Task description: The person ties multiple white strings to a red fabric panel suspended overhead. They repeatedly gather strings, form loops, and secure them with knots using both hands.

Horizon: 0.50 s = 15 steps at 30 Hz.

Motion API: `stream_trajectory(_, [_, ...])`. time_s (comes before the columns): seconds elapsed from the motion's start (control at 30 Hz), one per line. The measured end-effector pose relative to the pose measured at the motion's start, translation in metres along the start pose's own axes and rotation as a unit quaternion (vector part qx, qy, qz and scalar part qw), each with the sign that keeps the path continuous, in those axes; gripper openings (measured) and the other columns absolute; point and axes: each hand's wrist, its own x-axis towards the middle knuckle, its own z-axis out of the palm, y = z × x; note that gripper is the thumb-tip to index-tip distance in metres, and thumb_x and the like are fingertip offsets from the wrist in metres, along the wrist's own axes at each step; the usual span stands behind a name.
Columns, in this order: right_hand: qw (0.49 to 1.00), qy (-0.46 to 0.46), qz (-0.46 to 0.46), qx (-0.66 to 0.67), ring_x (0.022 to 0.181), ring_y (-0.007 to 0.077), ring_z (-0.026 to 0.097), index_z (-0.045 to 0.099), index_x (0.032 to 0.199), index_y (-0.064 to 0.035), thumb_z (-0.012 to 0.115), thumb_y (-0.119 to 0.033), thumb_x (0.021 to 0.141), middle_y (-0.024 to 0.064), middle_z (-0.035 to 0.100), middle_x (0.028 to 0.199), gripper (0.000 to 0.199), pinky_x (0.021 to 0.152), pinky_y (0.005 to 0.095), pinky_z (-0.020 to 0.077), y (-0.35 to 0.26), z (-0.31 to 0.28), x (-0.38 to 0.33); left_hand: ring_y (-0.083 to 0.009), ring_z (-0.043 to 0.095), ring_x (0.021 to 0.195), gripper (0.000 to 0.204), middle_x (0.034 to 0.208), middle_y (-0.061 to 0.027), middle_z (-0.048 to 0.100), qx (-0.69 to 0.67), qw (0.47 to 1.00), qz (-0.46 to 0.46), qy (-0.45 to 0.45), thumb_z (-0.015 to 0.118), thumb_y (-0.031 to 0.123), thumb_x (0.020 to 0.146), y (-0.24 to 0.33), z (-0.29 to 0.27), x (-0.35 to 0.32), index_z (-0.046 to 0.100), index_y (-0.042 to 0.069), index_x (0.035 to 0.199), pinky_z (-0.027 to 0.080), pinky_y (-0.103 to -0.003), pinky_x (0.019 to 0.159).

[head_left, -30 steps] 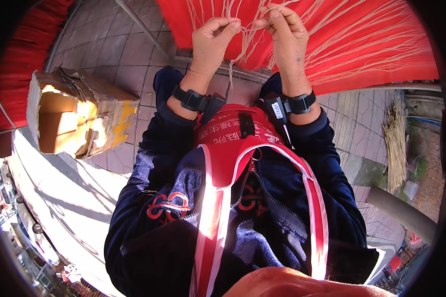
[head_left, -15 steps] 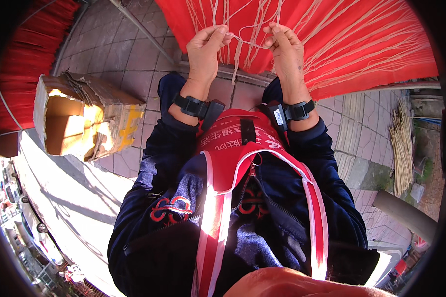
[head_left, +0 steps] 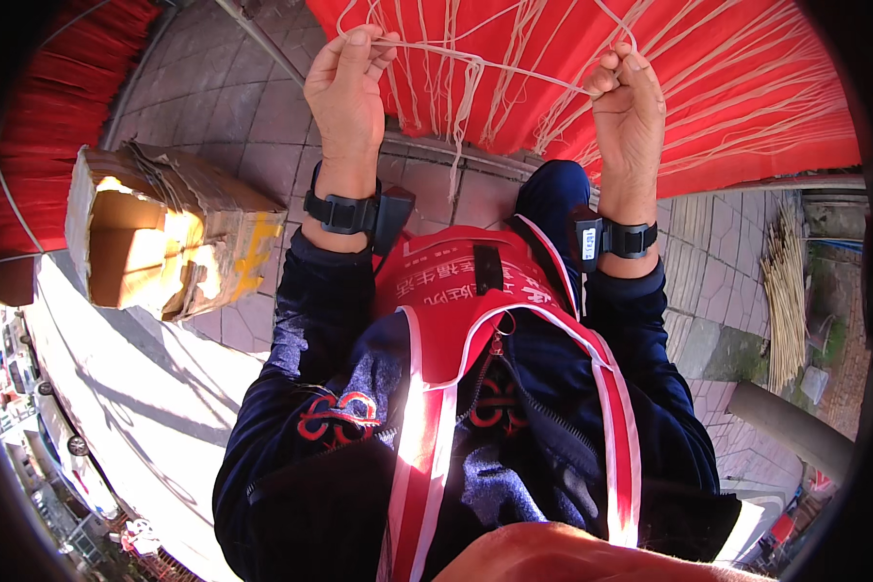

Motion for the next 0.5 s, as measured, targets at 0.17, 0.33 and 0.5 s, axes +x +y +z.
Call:
stream_trajectory(0.17, [0.993, -0.009, 0.114, 0.0, 0.092, 0.0192, 0.064, 0.063, 0.108, -0.0029, 0.053, -0.02, 0.096, 0.0075, 0.067, 0.093, 0.023, 0.09, 0.0356, 0.0494, 0.053, -0.005, -0.014, -0.0197, 0.066, 0.082, 0.015, 0.091, -0.0092, 0.067, 0.072, 0.995, -0.062, -0.027, 0.061, 0.011, 0.091, -0.019, 0.01, -0.02, 0.065, -0.001, 0.1, 0.054, -0.033, 0.076])
stream_trajectory(0.33, [0.979, -0.012, 0.169, -0.117, 0.093, 0.0154, 0.063, 0.062, 0.113, -0.0054, 0.057, -0.016, 0.094, 0.0037, 0.067, 0.094, 0.023, 0.089, 0.032, 0.0483, 0.091, -0.019, -0.038, -0.0142, 0.064, 0.078, 0.016, 0.087, -0.0071, 0.068, 0.166, 0.981, -0.101, -0.009, 0.064, 0.011, 0.089, -0.033, 0.002, -0.036, 0.067, -0.001, 0.099, 0.051, -0.026, 0.072])
stream_trajectory(0.5, [0.949, -0.094, 0.209, -0.216, 0.088, 0.0084, 0.06, 0.063, 0.111, -0.0039, 0.063, -0.008, 0.089, -0.0002, 0.066, 0.092, 0.022, 0.083, 0.0236, 0.0472, 0.106, -0.017, -0.04, -0.0114, 0.063, 0.078, 0.016, 0.086, -0.0053, 0.067, 0.181, 0.977, -0.108, -0.017, 0.065, 0.01, 0.088, -0.036, -0.003, -0.038, 0.067, -0.001, 0.1, 0.049, -0.022, 0.071])
